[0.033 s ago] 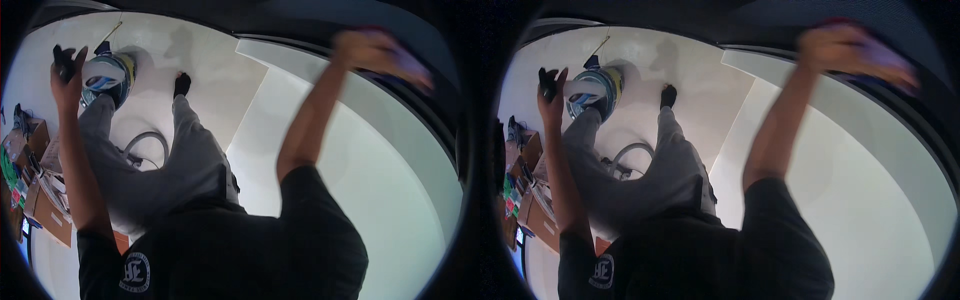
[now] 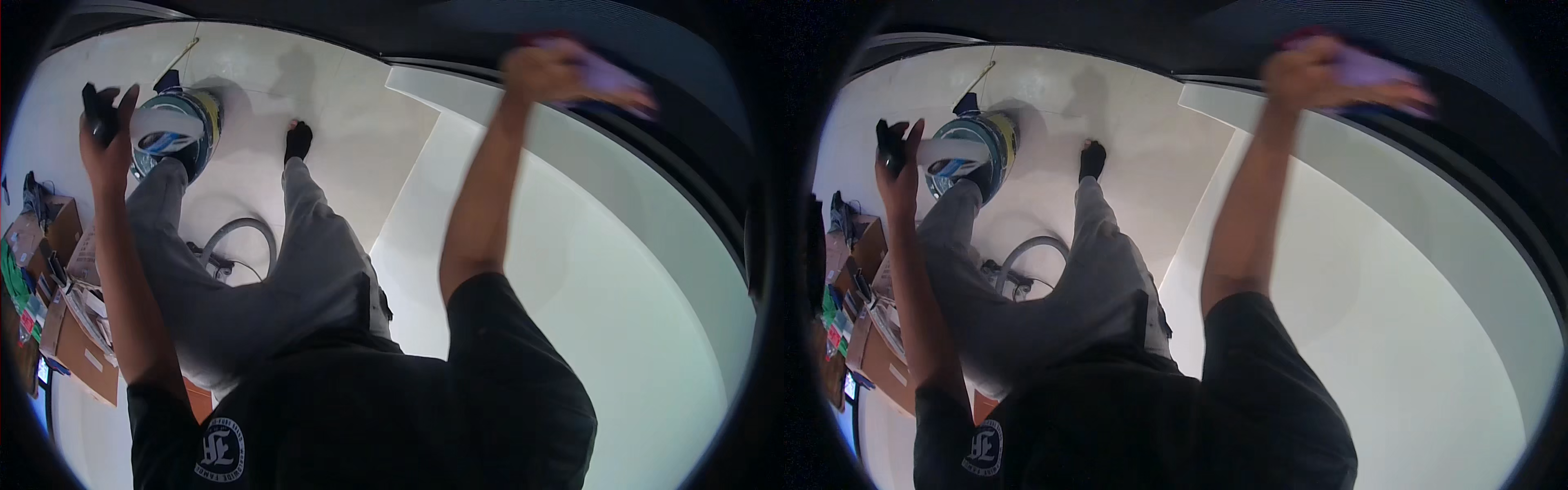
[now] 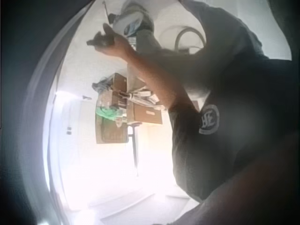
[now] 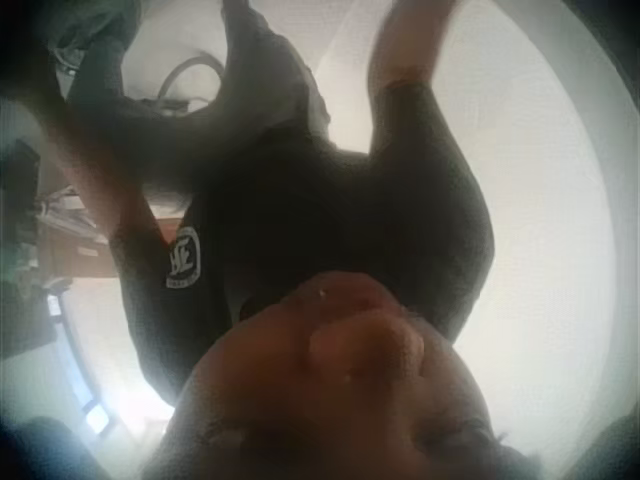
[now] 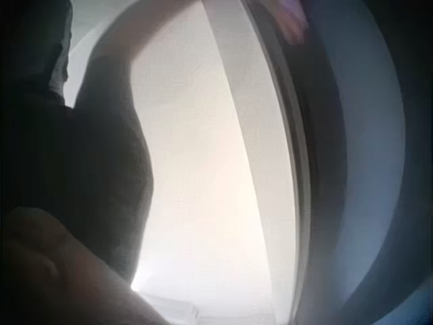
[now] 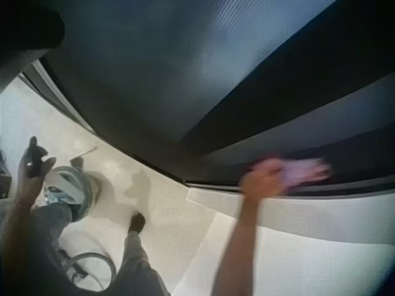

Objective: The person cleans a sliding door and its frame by spraying it with a spray bottle and wiping the surfaces with a cloth.

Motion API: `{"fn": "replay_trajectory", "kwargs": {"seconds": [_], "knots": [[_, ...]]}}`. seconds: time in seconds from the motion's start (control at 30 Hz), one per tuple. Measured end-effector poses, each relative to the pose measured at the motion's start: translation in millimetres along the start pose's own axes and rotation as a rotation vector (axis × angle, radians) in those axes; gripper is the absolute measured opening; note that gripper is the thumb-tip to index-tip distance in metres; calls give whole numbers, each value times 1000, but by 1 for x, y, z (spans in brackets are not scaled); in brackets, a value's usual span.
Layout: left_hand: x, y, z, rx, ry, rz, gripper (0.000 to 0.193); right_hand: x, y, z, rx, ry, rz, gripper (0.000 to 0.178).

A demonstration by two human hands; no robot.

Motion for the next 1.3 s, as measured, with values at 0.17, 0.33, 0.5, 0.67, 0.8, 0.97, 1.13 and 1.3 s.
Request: {"fn": "replay_trajectory", "kwargs": {"seconds": [0.17,0.33,0.5,0.67,0.8,0.97,1.13,1.3], "knots": [[-17,-2,9,3,6,-17,33,-119,79,-78,-727,-806,596,77],[-22,4,3,27,-130,-82,32,-132,40,-101,-686,-713,973,70],[20,35,21,-110,-44,138,40,-93,49,-128,-796,-1397,2128,49],[128,114,31,-353,-130,353,49,-59,9,-211,-930,-2636,2455,56],[199,174,23,-671,493,121,42,-22,-80,-259,-824,-2873,2548,66],[232,205,27,-733,473,208,42,-1,-151,-278,-1716,-2793,2112,66],[219,230,48,-596,567,-296,33,21,-126,-276,-1745,-2347,1332,60],[239,240,29,-325,171,208,45,67,-110,-303,-1564,-2261,947,80]]}}
Point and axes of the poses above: each hand's wrist, its own y-axis away from the middle knuckle, its own z-axis out of the palm, x = y × z, the point moved 3 cm from there along -y, towards the middle knuckle, and after that the axes turned 5 degrees about y, right-handed, at the moved point
